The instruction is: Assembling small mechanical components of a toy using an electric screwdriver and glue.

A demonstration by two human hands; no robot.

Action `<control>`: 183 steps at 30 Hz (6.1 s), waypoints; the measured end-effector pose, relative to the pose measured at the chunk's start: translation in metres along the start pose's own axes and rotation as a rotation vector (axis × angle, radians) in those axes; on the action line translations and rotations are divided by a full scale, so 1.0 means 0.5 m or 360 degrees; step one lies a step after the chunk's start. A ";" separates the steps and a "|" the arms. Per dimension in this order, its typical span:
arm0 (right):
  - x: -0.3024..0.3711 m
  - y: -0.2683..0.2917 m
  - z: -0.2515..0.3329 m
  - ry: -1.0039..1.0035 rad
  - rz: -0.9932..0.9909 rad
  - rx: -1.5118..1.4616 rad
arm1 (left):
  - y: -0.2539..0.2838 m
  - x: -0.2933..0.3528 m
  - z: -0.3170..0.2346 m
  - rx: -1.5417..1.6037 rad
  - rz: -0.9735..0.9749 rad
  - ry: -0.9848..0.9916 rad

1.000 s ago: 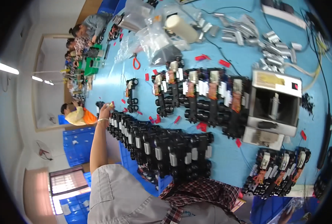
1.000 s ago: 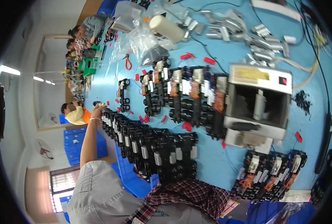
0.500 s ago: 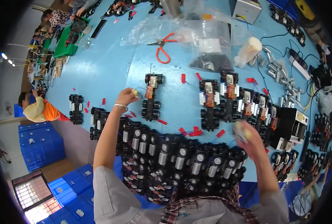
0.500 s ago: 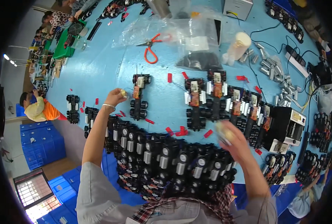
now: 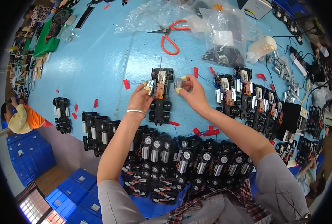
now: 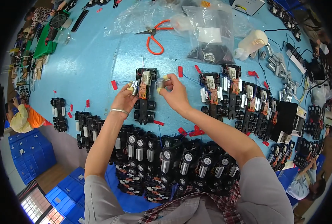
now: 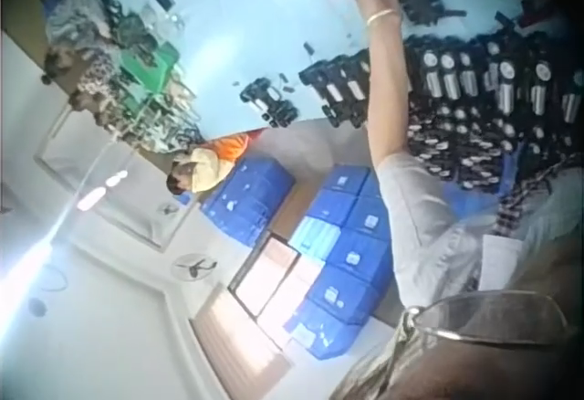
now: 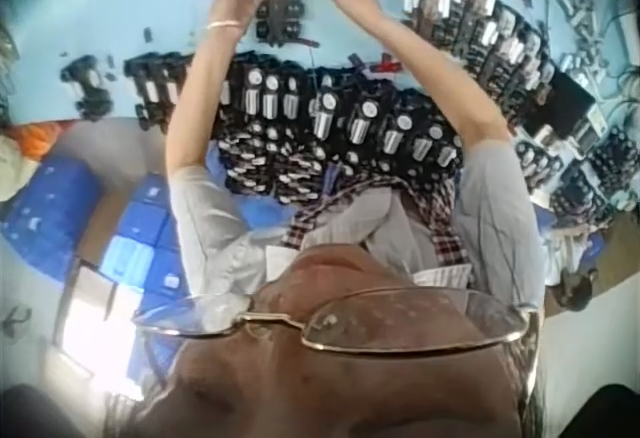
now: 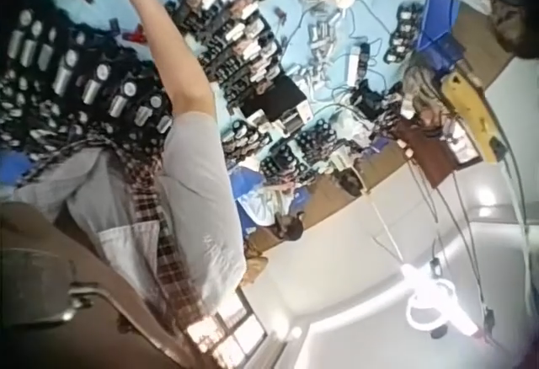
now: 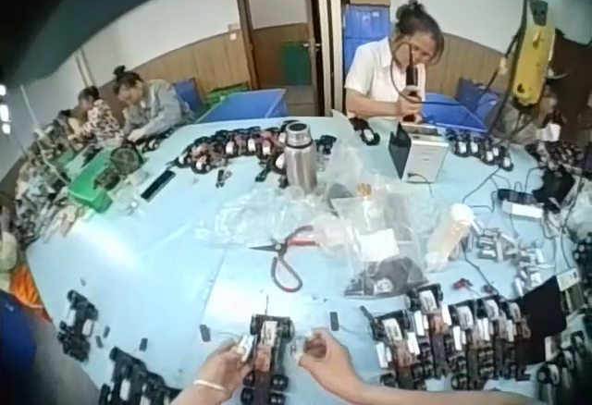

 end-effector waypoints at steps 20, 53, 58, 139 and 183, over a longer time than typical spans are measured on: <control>0.015 -0.061 -0.072 -0.0613 -0.0007 -0.0957 | 0.004 -0.033 0.029 -0.0758 0.0319 0.0376; -0.013 -0.065 -0.056 -0.0578 0.0577 -0.0622 | -0.037 -0.041 0.036 -0.0882 0.0467 0.0367; -0.061 -0.126 -0.115 -0.0445 0.0511 -0.0686 | 0.005 -0.058 0.008 -0.0900 0.0370 0.0306; 0.707 1.203 -0.310 0.0400 -0.0914 0.0507 | -0.812 0.713 1.067 -0.2046 0.0719 -0.1535; 1.068 1.203 -0.300 0.0688 -0.1215 -0.0076 | -0.878 0.687 1.103 -0.1779 0.0783 -0.1152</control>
Point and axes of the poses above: each hand's wrist, its own x-axis away from the middle knuckle, its own y-axis out of the back of the hand, z = x × y, the point moved 9 cm from there along -x, towards the middle knuckle, and after that the axes turned 1 degree about y, right-handed, at the moved point
